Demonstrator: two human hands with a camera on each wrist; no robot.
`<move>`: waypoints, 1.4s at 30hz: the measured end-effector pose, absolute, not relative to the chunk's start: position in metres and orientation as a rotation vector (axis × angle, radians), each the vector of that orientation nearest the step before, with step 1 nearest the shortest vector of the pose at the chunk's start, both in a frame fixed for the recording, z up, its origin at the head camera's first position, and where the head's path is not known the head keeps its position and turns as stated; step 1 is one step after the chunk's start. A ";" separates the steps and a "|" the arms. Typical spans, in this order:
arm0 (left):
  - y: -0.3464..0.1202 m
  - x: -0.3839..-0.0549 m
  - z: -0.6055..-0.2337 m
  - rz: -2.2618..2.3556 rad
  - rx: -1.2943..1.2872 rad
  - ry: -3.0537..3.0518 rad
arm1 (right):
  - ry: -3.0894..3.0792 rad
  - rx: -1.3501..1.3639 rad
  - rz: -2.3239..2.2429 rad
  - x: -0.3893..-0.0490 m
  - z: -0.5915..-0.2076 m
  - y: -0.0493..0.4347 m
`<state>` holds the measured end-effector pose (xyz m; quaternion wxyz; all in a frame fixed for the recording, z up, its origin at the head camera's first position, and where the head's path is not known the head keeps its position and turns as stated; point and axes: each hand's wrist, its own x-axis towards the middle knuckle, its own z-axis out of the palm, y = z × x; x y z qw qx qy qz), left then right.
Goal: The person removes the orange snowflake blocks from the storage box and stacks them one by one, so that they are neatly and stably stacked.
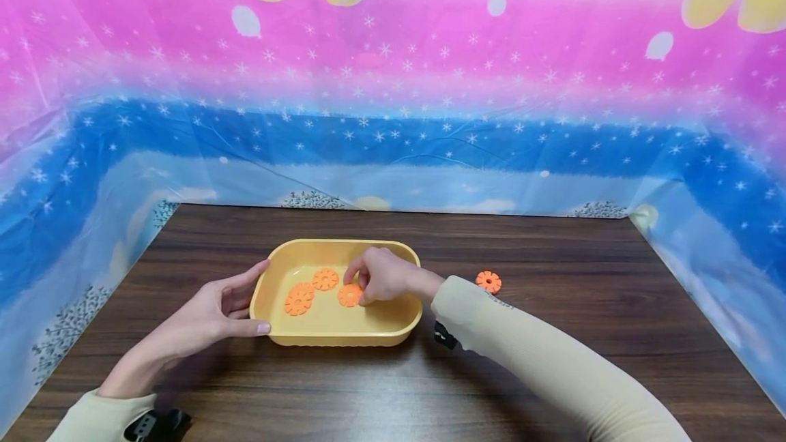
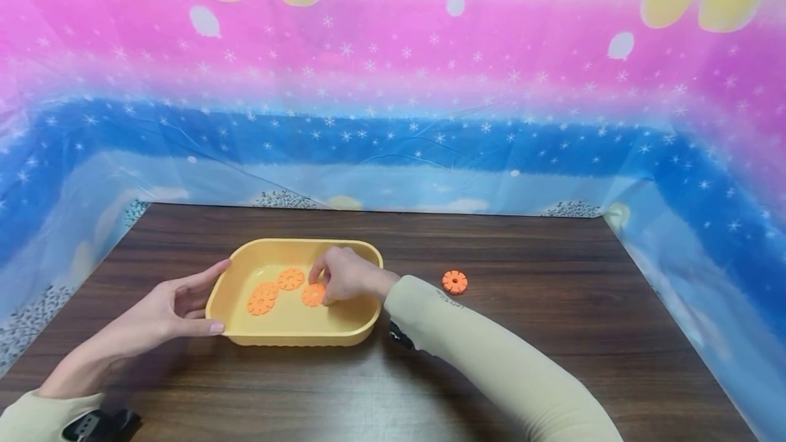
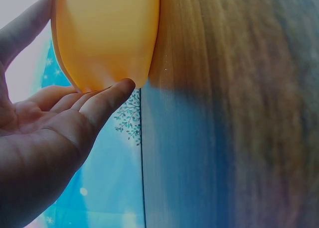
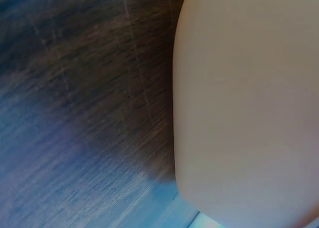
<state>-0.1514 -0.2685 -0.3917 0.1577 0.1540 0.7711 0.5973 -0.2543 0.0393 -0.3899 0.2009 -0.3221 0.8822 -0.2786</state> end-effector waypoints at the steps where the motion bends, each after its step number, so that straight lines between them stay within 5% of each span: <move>1: -0.268 -0.151 -0.392 1.711 0.443 2.204 | 2.465 -0.904 -0.780 -0.254 -0.390 0.039; 42: -0.268 -0.150 -0.391 1.699 0.443 2.224 | 2.429 -1.013 -0.825 -0.253 -0.391 0.039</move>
